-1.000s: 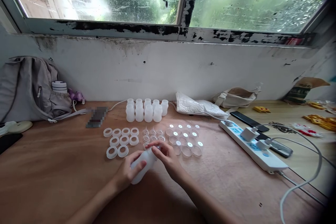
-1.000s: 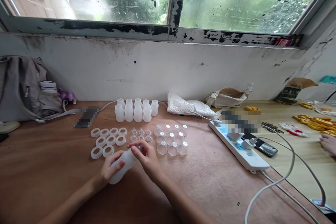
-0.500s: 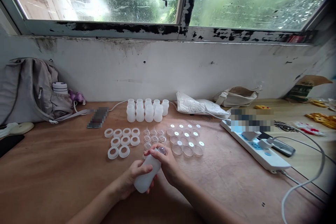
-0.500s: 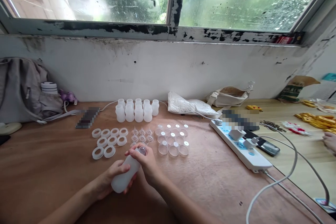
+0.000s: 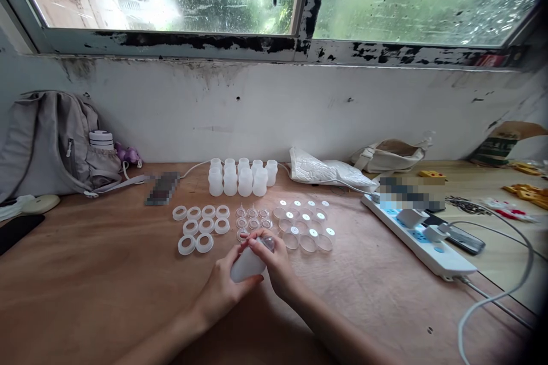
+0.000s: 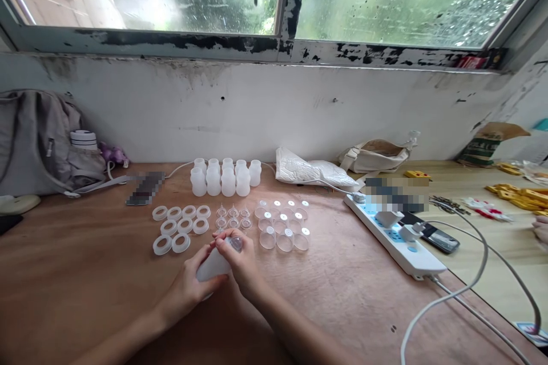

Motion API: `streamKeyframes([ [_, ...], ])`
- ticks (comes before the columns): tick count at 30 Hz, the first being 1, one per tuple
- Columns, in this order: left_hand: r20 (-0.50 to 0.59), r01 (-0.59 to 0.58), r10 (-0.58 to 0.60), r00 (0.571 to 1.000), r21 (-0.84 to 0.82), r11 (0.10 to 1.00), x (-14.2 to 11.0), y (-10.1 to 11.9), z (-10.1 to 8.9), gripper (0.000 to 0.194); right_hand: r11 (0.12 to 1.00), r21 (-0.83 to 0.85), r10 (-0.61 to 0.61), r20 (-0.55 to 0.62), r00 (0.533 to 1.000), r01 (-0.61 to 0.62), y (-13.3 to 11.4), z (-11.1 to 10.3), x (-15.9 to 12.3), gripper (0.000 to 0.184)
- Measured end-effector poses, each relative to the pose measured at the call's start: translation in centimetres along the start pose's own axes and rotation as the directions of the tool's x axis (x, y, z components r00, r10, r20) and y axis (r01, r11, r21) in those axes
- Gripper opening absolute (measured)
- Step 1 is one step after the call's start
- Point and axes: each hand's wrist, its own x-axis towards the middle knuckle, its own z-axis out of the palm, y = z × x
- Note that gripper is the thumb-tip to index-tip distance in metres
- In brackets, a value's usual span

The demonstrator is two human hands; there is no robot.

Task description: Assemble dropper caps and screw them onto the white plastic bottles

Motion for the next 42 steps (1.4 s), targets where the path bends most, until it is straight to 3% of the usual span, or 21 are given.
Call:
streamKeyframes([
  [4,-0.066,-0.087,0.096,0.993,0.134,0.987,0.0,-0.4,-0.2,0.049,0.988,-0.151,-0.029,0.098,0.995,0.044,-0.6,-0.3,0.2,0.017],
  [7,-0.09,-0.073,0.086,0.992,0.139,0.988,0.3,-0.9,-0.6,0.044,0.924,-0.341,-0.137,0.128,0.982,0.173,-1.6,-1.2,0.9,0.02],
  [10,-0.123,-0.029,0.039,0.992,0.083,0.996,0.6,-1.0,-1.0,0.041,0.748,-0.598,-0.294,0.09,0.952,0.288,-3.2,-3.7,2.3,0.018],
  [12,-0.148,-0.016,0.024,0.989,0.057,0.998,0.8,-1.0,-1.3,0.041,0.52,-0.816,-0.358,0.058,0.932,0.251,-4.4,-6.0,3.4,0.012],
  [14,-0.166,-0.007,0.012,0.986,0.033,0.999,1.0,-1.1,-1.5,0.042,0.343,-0.932,-0.262,0.028,0.965,0.12,-5.4,-8.1,4.1,0.015],
  [17,-0.178,0.008,-0.008,0.984,0.002,1.0,1.2,-1.2,-1.7,0.043,0.234,-0.972,-0.025,0.032,0.999,0.037,-6.1,-10.1,4.2,0.019],
  [21,-0.168,0.013,-0.011,0.986,0.013,1.0,1.3,-1.3,-1.9,0.042,0.266,-0.96,0.091,0.119,0.989,0.091,-5.4,-10.3,3.8,0.021],
  [25,-0.154,0.005,0.001,0.988,0.039,0.999,1.2,-1.4,-1.9,0.041,0.348,-0.937,0.097,0.071,0.993,0.033,-3.9,-9.8,4.1,0.015],
  [28,-0.146,0.001,0.005,0.989,0.043,0.999,1.1,-1.5,-1.8,0.042,0.343,-0.939,0.068,0.032,0.997,0.006,-3.1,-9.4,4.4,0.003],
  [32,-0.149,0.001,0.002,0.989,0.021,1.0,1.1,-1.6,-1.9,0.042,0.319,-0.947,0.068,0.049,0.996,0.025,-3.1,-9.5,4.4,0.016],
  [38,-0.143,-0.003,0.006,0.99,0.02,1.0,1.0,-1.5,-2.0,0.044,0.338,-0.941,0.258,0.119,0.959,0.026,-4.1,-10.1,3.5,0.026],
  [40,-0.144,-0.002,0.007,0.99,0.034,0.999,1.0,-1.3,-2.0,0.044,0.351,-0.936,0.19,0.109,0.976,0.036,-4.4,-9.8,3.4,0.021],
  [42,-0.148,0.002,0.007,0.989,0.063,0.998,0.9,-1.1,-2.2,0.042,0.405,-0.912,0.042,0.091,0.995,0.066,-4.7,-9.1,3.4,0.02],
])
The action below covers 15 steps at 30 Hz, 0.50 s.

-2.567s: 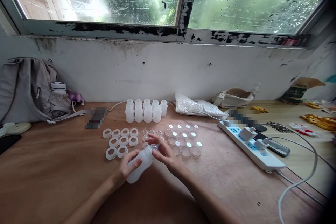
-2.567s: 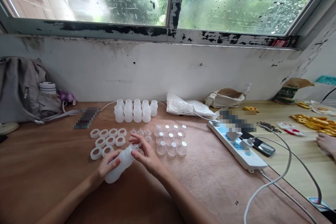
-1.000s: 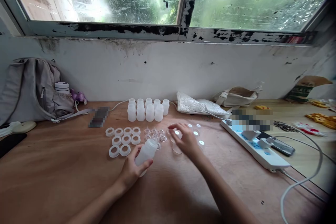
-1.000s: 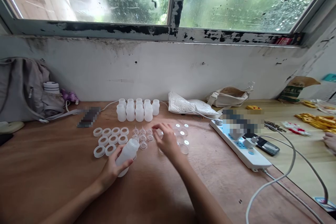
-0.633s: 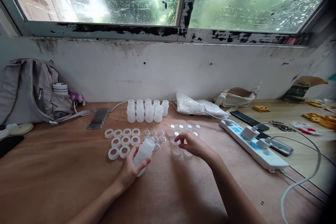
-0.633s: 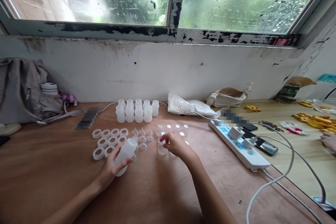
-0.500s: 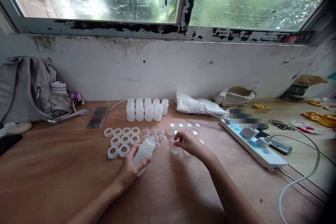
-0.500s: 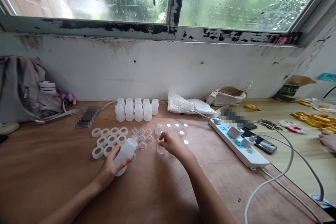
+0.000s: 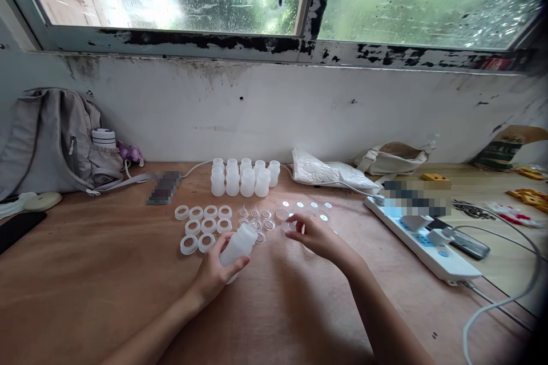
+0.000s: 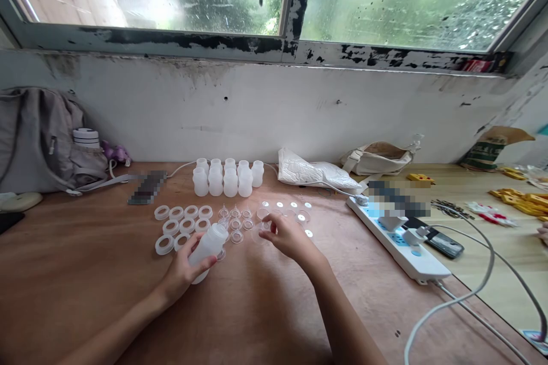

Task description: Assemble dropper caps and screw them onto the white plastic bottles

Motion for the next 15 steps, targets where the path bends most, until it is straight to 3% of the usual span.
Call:
streamKeyframes([
  [2,-0.023,-0.012,0.013,1.0,0.056,0.998,0.0,0.2,-0.2,0.04,0.991,0.119,-0.034,-0.162,0.986,0.054,-0.8,0.0,0.1,0.025],
  [4,-0.045,-0.034,0.04,0.998,0.118,0.992,0.0,0.3,-0.3,0.039,0.957,0.271,-0.037,-0.249,0.968,0.107,-1.6,0.2,0.1,0.03],
  [8,-0.056,-0.033,0.042,0.998,0.153,0.988,0.1,0.0,-0.5,0.044,0.875,0.457,-0.084,-0.179,0.98,0.158,-2.4,1.2,-0.1,0.028],
  [15,-0.129,-0.035,0.063,0.99,0.208,0.978,0.4,-0.5,-0.8,0.037,0.86,0.481,-0.137,-0.11,0.984,0.173,-2.7,3.5,-0.2,0.024],
])
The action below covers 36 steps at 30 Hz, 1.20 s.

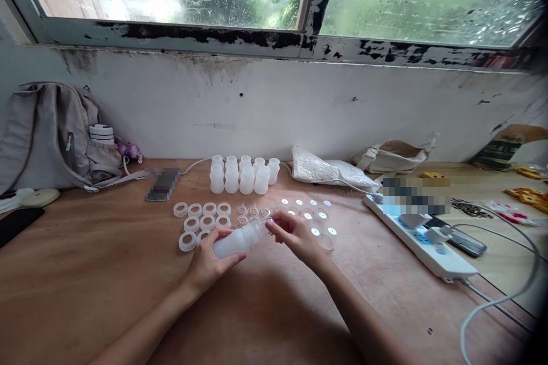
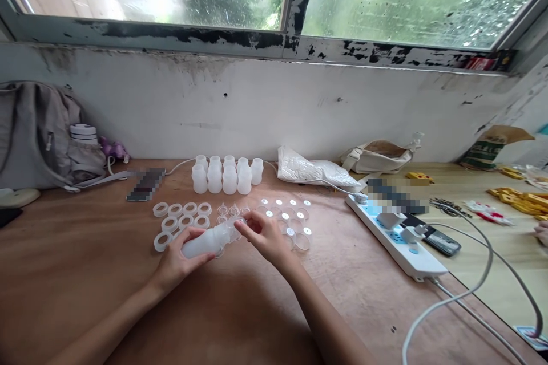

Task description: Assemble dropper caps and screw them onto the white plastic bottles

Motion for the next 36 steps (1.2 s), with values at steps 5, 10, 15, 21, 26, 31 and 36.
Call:
streamKeyframes([
  [5,-0.021,-0.048,0.05,0.999,0.062,0.997,0.2,-0.2,-0.2,0.037,1.0,0.002,0.029,-0.011,1.0,-0.029,-0.2,0.5,0.0,0.025],
  [10,-0.032,-0.096,0.099,0.995,0.099,0.991,0.1,-0.6,-0.3,0.038,1.0,0.01,0.027,-0.003,1.0,-0.026,0.2,0.8,0.0,0.025],
  [15,-0.014,-0.142,0.144,0.989,0.102,0.985,0.1,-0.7,-0.6,0.04,0.993,0.115,0.021,0.051,0.998,-0.027,0.8,1.1,-0.1,0.024],
  [21,-0.019,-0.178,0.183,0.983,0.156,0.972,0.2,-0.8,-1.1,0.039,0.96,0.274,0.038,0.094,0.995,-0.062,1.6,1.9,0.0,0.024],
  [26,-0.011,-0.2,0.206,0.979,0.178,0.963,0.2,-0.8,-1.3,0.038,0.913,0.4,0.04,0.123,0.992,-0.087,1.7,2.4,0.0,0.025],
  [31,-0.02,-0.214,0.221,0.975,0.182,0.96,0.3,-0.7,-1.5,0.038,0.883,0.456,0.048,0.15,0.988,-0.112,1.5,2.4,0.1,0.027],
  [36,-0.025,-0.207,0.215,0.976,0.184,0.961,0.3,-0.7,-1.5,0.039,0.874,0.468,0.06,0.166,0.984,-0.132,1.5,2.5,0.0,0.028],
])
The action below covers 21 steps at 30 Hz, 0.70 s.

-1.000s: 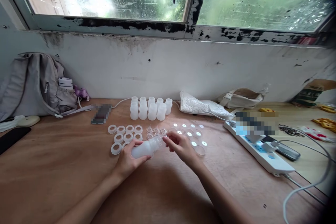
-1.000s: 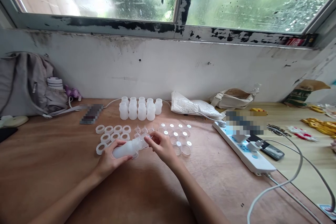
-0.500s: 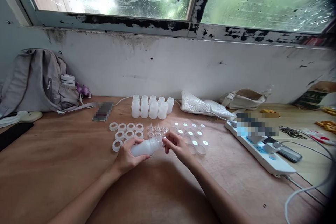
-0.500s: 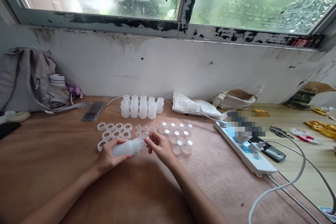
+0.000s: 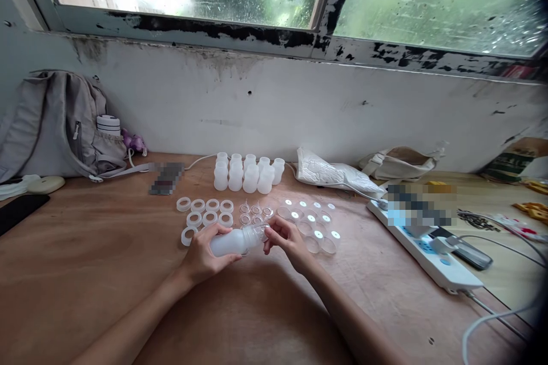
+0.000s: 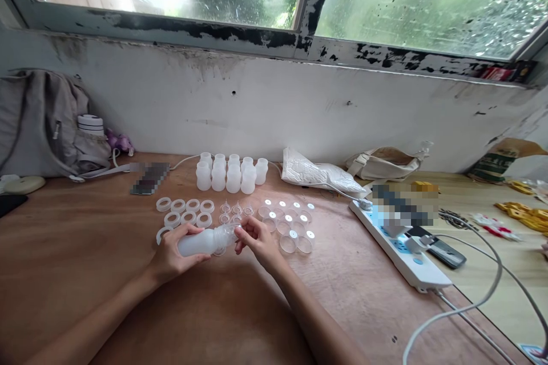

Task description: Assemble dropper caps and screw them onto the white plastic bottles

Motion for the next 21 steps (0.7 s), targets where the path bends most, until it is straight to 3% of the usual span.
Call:
streamKeyframes([
  [5,-0.006,-0.002,0.002,1.0,0.01,1.0,0.0,0.09,-0.18,0.038,0.999,0.034,0.002,0.002,1.0,-0.002,0.03,0.19,-0.09,0.029],
  [15,-0.011,-0.199,0.201,0.979,0.1,0.975,-0.16,-0.02,-0.38,0.036,0.998,-0.065,-0.005,0.058,0.998,0.009,0.0,-0.02,-0.17,0.025],
  [21,-0.028,-0.226,0.231,0.972,0.124,0.966,-0.64,0.29,0.13,0.036,1.0,-0.015,-0.007,0.051,0.999,0.008,0.02,0.2,-0.37,0.026],
])
